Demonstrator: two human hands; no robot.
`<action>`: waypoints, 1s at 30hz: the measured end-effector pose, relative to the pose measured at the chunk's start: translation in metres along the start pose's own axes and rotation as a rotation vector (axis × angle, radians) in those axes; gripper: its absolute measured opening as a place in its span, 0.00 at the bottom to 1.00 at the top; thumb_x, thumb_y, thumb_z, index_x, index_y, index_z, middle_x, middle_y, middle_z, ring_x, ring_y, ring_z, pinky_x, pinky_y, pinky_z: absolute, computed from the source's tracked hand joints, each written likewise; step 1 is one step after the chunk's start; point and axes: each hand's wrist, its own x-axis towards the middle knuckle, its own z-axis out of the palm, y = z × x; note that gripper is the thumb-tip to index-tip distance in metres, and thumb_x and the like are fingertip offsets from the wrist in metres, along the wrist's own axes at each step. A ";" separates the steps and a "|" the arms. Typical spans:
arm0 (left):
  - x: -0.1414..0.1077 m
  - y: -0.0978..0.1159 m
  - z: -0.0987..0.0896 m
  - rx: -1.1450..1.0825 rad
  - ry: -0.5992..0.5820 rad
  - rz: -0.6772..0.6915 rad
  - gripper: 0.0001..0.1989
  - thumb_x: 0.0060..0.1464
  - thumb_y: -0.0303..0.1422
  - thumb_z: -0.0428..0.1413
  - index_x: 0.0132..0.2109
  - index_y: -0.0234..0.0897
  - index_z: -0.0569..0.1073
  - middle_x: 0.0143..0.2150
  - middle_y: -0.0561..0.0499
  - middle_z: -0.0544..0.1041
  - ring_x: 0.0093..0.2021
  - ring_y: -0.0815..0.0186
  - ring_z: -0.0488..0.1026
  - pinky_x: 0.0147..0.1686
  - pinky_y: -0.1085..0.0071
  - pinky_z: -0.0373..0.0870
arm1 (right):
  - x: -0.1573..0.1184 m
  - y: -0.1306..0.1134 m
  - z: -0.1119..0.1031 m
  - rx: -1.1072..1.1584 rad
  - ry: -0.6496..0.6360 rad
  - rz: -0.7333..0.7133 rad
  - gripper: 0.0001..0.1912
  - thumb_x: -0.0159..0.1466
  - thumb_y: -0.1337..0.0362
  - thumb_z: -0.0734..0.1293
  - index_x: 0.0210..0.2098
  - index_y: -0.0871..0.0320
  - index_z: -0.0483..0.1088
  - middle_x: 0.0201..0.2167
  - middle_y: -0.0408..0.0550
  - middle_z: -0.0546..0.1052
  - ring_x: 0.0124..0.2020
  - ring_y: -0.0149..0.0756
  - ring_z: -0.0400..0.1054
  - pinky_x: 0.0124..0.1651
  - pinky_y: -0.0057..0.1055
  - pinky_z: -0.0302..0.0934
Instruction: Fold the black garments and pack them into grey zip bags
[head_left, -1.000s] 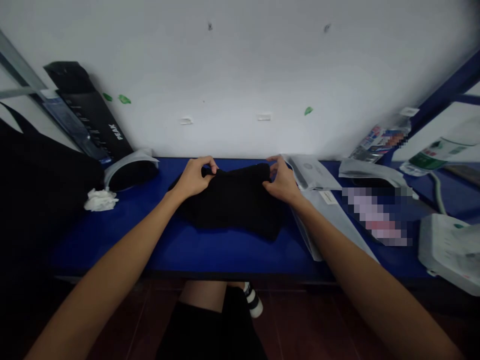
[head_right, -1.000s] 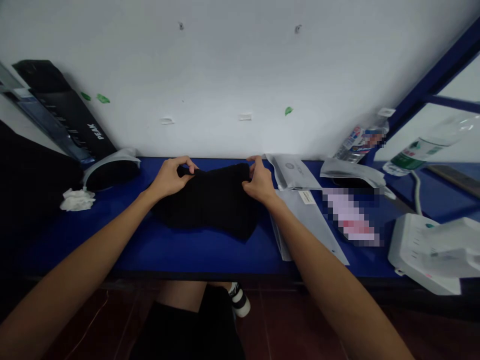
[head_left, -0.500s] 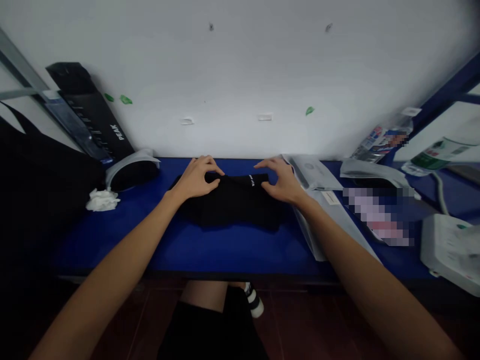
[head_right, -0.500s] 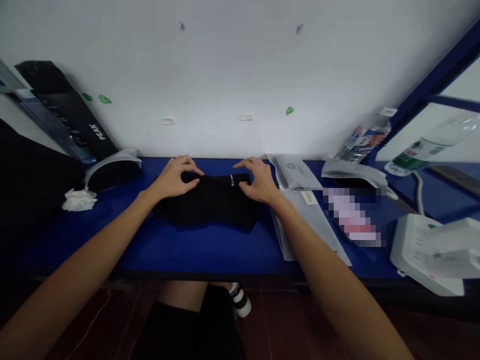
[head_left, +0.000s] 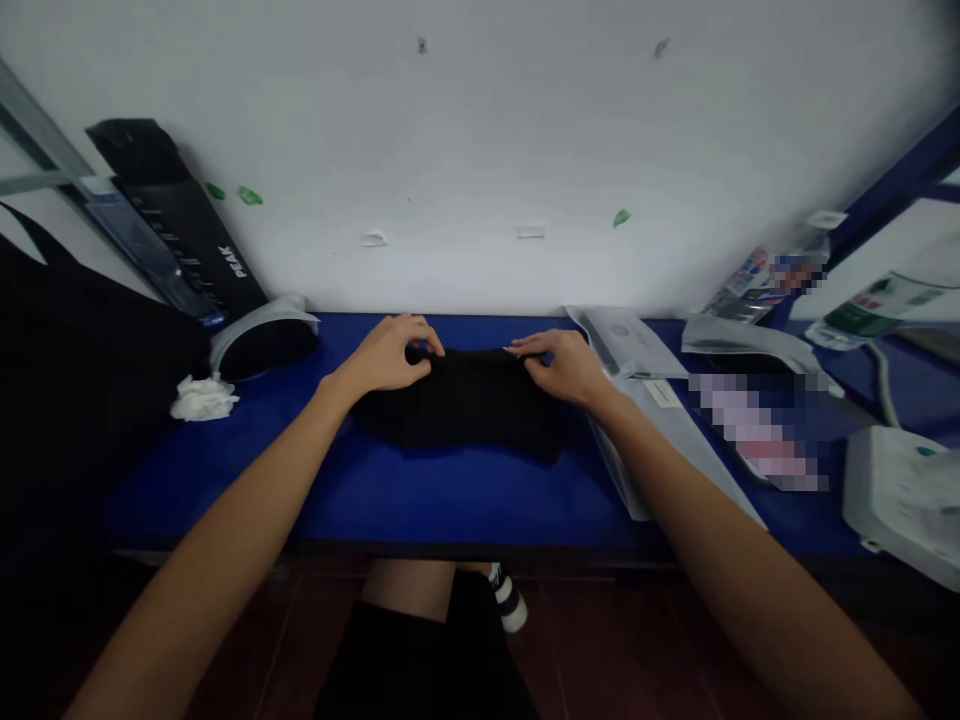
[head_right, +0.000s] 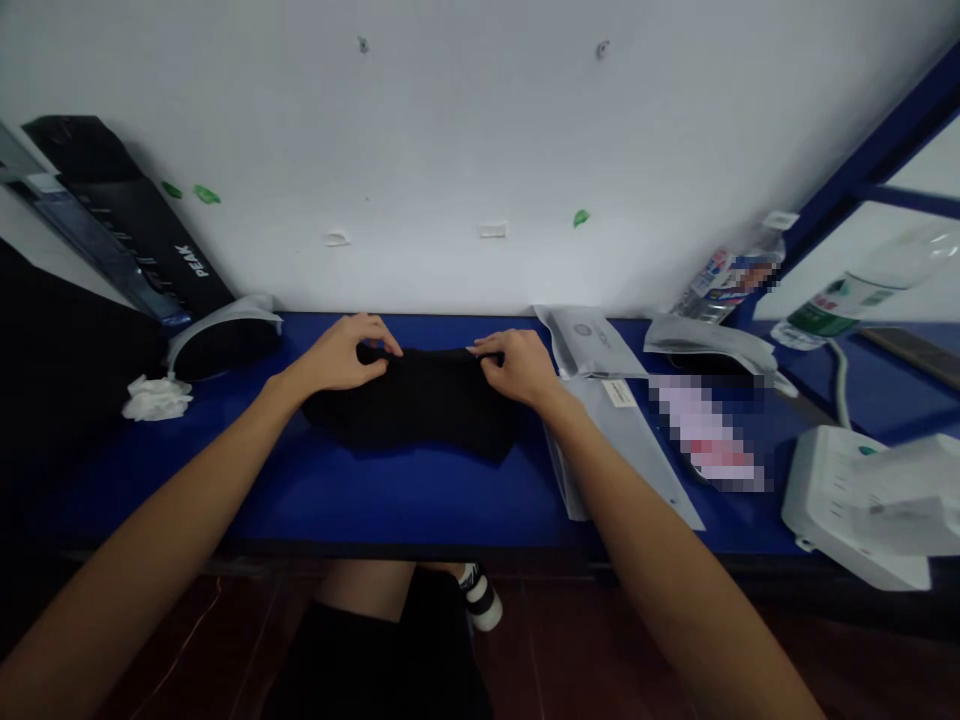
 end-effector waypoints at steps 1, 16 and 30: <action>-0.001 0.000 -0.002 -0.017 -0.092 0.002 0.09 0.56 0.32 0.63 0.45 0.42 0.82 0.44 0.49 0.82 0.44 0.58 0.77 0.49 0.60 0.75 | -0.001 -0.001 -0.002 -0.020 -0.058 0.002 0.21 0.63 0.69 0.68 0.51 0.49 0.87 0.55 0.45 0.86 0.59 0.50 0.80 0.67 0.51 0.71; 0.001 0.012 0.008 0.075 0.048 -0.035 0.08 0.64 0.41 0.66 0.41 0.41 0.83 0.47 0.48 0.81 0.49 0.57 0.75 0.57 0.55 0.67 | -0.002 -0.002 0.005 -0.133 0.013 0.039 0.16 0.69 0.63 0.69 0.52 0.53 0.85 0.67 0.55 0.78 0.70 0.58 0.69 0.75 0.67 0.53; 0.000 0.040 -0.018 -0.398 -0.713 -0.079 0.12 0.51 0.35 0.69 0.43 0.39 0.80 0.38 0.51 0.81 0.35 0.65 0.73 0.38 0.68 0.71 | -0.005 -0.028 -0.034 0.484 -0.750 -0.114 0.16 0.56 0.64 0.75 0.44 0.55 0.82 0.33 0.42 0.81 0.35 0.36 0.72 0.40 0.33 0.68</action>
